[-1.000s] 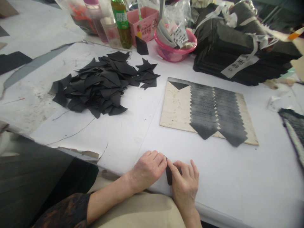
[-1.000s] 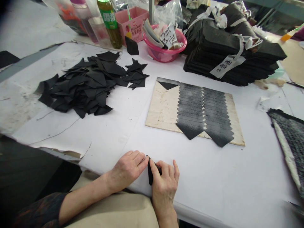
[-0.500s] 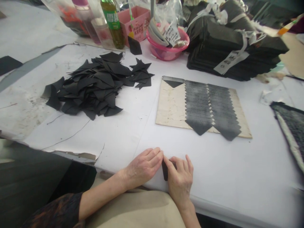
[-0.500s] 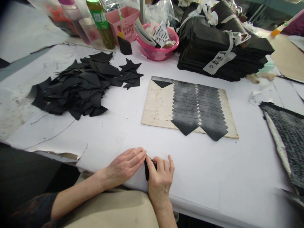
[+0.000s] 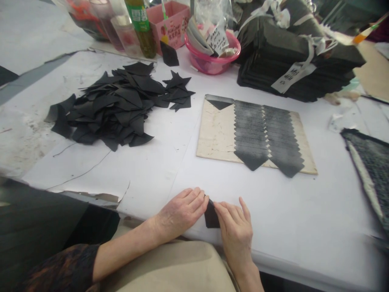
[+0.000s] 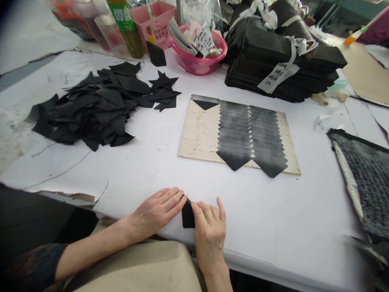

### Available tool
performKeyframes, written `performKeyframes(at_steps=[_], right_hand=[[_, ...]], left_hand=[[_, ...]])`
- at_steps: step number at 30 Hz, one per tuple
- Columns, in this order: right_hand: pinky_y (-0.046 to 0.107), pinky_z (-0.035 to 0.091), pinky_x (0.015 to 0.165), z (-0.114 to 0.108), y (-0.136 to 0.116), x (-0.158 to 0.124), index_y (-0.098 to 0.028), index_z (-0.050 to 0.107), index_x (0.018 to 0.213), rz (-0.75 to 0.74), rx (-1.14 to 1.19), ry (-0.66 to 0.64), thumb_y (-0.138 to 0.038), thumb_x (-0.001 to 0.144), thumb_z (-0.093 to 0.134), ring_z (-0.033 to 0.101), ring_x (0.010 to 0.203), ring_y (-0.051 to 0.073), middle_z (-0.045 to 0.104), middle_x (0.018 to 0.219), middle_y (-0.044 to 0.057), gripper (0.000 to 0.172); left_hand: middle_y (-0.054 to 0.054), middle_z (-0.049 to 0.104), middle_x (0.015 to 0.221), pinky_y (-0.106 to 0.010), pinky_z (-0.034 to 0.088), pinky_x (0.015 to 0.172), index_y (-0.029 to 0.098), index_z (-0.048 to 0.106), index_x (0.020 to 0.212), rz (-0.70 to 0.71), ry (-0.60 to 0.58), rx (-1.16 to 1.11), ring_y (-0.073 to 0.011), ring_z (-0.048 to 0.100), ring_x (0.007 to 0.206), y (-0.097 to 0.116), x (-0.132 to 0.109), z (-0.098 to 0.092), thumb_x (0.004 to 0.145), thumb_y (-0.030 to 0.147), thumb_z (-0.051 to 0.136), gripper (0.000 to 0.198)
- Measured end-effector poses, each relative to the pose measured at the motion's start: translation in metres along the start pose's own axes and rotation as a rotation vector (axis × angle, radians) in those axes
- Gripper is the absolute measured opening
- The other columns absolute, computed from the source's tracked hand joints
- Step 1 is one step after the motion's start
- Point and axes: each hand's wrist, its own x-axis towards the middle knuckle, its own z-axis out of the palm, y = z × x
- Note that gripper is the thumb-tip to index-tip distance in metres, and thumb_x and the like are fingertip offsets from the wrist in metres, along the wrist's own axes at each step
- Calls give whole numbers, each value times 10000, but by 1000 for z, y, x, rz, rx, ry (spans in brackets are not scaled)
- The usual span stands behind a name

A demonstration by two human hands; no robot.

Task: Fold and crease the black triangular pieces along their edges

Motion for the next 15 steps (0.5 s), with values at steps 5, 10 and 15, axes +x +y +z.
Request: performKeyframes(at_steps=[5,10,15], right_hand=[[465,384,1069,-2,9,-5,-236,682,1056,-37,7,-31,-102,946,528,606,836,144,672,917,14,232],[471,393,1062,1,12,-9,-232,675,1084,-39,1,-48,-103,952,511,591,867,155,656,929,24,247],[461,411,1051,4,11,-10,-226,665,1106,-27,13,-45,-107,956,505,587,912,165,647,951,39,250]], left_hand=[[-151,600,1227,-387,483,981,67,581,1202,1,13,5,-267,549,1171,1,-2,-2,969,126,476,263],[-158,596,1233,-399,489,972,58,585,1190,-2,17,19,-275,546,1181,2,-1,-1,967,122,480,255],[-140,598,1221,-399,461,1020,51,615,1134,17,61,-11,-265,532,1191,4,3,1,956,98,493,221]])
